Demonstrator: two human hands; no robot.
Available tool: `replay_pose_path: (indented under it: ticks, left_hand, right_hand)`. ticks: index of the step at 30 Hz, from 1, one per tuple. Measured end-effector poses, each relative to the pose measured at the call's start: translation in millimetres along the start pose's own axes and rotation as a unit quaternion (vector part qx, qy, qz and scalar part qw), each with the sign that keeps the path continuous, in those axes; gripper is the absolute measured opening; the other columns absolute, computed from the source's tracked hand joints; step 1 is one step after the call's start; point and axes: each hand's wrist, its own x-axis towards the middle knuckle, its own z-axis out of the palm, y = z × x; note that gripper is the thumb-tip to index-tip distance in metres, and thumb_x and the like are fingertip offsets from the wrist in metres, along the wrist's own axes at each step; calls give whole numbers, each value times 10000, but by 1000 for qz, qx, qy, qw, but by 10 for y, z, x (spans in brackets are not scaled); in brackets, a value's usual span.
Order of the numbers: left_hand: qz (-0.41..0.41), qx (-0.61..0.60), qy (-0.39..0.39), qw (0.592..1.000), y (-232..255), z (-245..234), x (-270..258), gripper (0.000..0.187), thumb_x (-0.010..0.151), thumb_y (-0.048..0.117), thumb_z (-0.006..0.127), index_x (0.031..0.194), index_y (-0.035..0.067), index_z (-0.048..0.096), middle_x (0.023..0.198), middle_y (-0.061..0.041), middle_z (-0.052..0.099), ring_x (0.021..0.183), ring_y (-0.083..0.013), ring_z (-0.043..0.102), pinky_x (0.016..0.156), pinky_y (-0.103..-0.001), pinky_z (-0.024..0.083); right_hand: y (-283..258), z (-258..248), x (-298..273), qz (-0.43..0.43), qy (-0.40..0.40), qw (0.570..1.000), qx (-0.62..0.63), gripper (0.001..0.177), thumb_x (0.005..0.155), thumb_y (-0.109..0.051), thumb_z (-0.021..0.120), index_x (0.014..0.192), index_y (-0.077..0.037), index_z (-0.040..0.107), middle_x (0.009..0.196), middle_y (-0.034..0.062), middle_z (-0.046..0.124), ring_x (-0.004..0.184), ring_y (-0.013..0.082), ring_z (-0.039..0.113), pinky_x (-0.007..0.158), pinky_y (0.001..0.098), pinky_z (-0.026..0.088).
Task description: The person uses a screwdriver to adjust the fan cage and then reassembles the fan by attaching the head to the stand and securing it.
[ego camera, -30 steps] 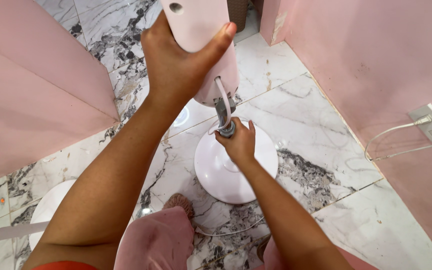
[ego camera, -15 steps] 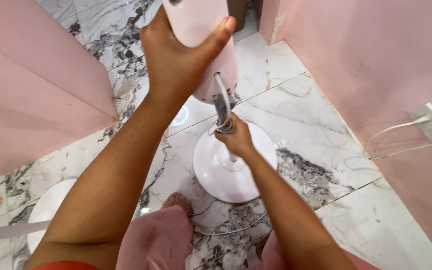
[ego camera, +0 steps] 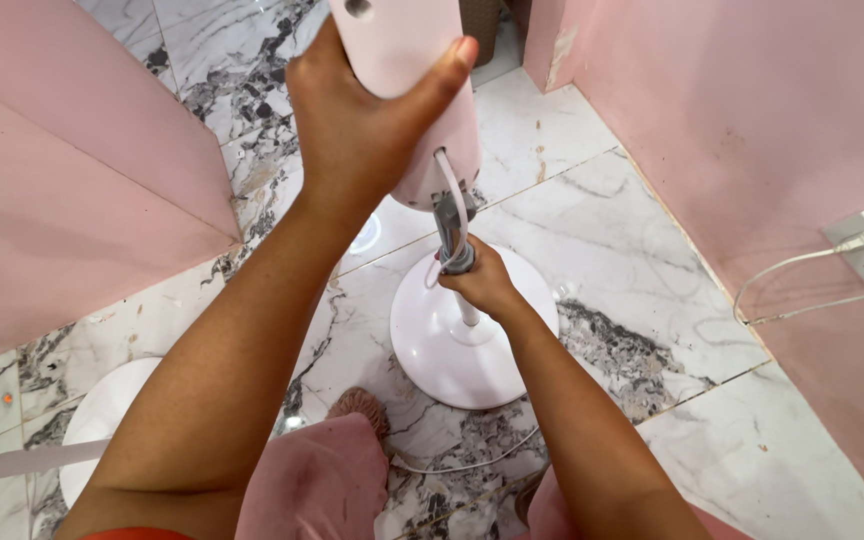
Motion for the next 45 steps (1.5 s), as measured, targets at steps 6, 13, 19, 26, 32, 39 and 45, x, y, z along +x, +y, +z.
replay_pose_path:
  ticks: [6,13,19,26,32,39,45]
  left_hand:
    - [-20,-10,23,999,36,26,-16,396,946,318,870,1080,-6,687,949,-89,799,839,-156,818,777,-291,676]
    - [-33,0,43,998,27,15,5,430,915,323,889,1083,-15,682,938,-99,801,827,-174,813,766,-303,669]
    - [-6,8,29,1000,9,25,-12,432,944,331,890,1125,-7,690,1010,-93,811,893,-156,829,819,-294,684]
    - [-25,1,38,999,-4,-15,-1,440,937,334,893,1127,-7,690,1009,-93,812,887,-158,826,817,-299,678]
    - [-22,0,20,1000,-38,-30,-6,441,938,341,889,1128,-3,688,1001,-90,811,876,-157,829,810,-297,684]
    - [-1,-7,17,1000,-70,-14,-1,447,938,351,893,1137,2,695,1026,-94,811,898,-170,837,825,-300,695]
    - [-12,-6,37,999,-25,38,3,464,921,373,890,1136,9,699,998,-88,817,885,-165,840,828,-298,690]
  right_hand:
    - [-80,351,-126,-33,224,962,-149,411,716,-146,872,1071,-77,678,949,98,714,842,215,697,757,361,548]
    - [-182,224,-107,-13,143,983,-113,439,708,-193,904,1046,-82,647,906,70,737,825,195,708,784,356,563]
    - [-124,-23,40,-11,-18,999,-50,396,679,-73,836,1050,-109,702,951,1,730,890,145,699,811,318,570]
    - [-116,425,-76,-39,216,973,-73,342,736,-98,836,1022,-58,654,854,67,728,791,168,697,764,329,564]
    - [-209,418,-98,-87,229,959,-145,445,727,-153,900,1068,-42,636,902,93,741,843,183,696,802,353,557]
    - [-92,-32,124,-26,-40,998,28,474,668,-61,844,1091,-65,630,1196,-52,684,987,139,690,848,322,572]
    - [-24,134,60,10,67,997,-33,342,738,-45,798,1056,-66,674,929,42,722,839,146,688,763,309,564]
